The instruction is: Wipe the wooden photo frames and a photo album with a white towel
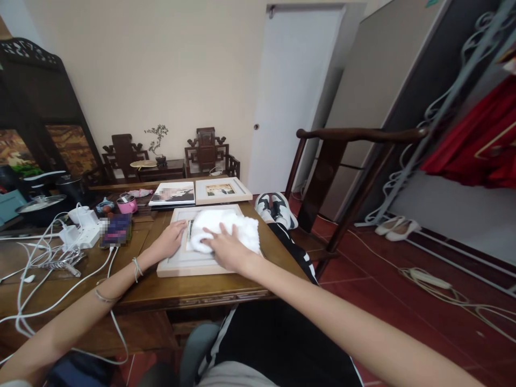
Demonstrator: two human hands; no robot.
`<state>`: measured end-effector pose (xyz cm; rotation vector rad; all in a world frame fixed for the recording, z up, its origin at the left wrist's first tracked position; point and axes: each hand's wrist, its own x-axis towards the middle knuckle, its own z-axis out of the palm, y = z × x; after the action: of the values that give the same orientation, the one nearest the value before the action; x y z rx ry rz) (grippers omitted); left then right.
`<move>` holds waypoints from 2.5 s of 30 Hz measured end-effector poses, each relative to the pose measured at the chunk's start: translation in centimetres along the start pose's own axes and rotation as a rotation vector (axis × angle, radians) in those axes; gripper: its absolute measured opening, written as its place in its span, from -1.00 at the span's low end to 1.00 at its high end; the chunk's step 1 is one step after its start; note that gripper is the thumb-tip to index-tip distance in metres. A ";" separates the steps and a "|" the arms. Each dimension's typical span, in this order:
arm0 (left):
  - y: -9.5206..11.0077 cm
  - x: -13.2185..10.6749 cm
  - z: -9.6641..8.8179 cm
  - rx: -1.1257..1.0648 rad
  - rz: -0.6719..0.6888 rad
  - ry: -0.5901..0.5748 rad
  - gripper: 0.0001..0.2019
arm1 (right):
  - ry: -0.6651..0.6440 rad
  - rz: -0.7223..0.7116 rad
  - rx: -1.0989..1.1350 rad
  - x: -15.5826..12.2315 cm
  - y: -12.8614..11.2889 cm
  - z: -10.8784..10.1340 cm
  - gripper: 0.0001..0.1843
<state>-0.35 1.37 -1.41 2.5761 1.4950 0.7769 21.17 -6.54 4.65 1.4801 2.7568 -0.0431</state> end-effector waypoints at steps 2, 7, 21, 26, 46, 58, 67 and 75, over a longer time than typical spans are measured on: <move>0.0 0.0 -0.2 -0.042 0.013 0.016 -0.63 | 0.008 0.049 -0.031 3.5 0.9 0.4 -0.20; 0.8 -0.1 -1.2 -0.214 0.008 0.138 -0.51 | -0.008 0.054 -0.023 9.6 0.5 -0.6 -0.26; 1.7 -0.2 -1.0 -0.283 -0.113 0.146 -0.53 | -0.302 -0.112 0.042 -1.6 -1.3 -4.5 -0.36; 1.9 -0.1 -1.2 -0.298 -0.216 0.167 -0.59 | -0.220 -0.090 0.029 -0.6 -3.5 -3.9 -0.35; -0.6 -0.2 0.9 0.010 0.030 -0.006 -0.58 | -0.101 0.222 -0.179 -3.8 7.1 -2.0 -0.37; 0.4 0.0 -0.4 0.054 0.039 -0.044 -0.65 | 0.127 -0.054 -0.191 12.4 2.0 -0.7 -0.32; 0.6 -0.2 -0.2 0.045 -0.028 -0.032 -0.66 | -0.001 0.224 -0.239 8.9 6.3 -1.7 -0.47; 0.4 -0.2 0.1 0.070 -0.038 -0.007 -0.70 | -0.068 0.114 -0.226 -1.5 7.4 -2.0 -0.43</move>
<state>-0.13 1.03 -1.43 2.5881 1.5926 0.7226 28.14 -3.61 6.52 1.5391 2.5209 0.2080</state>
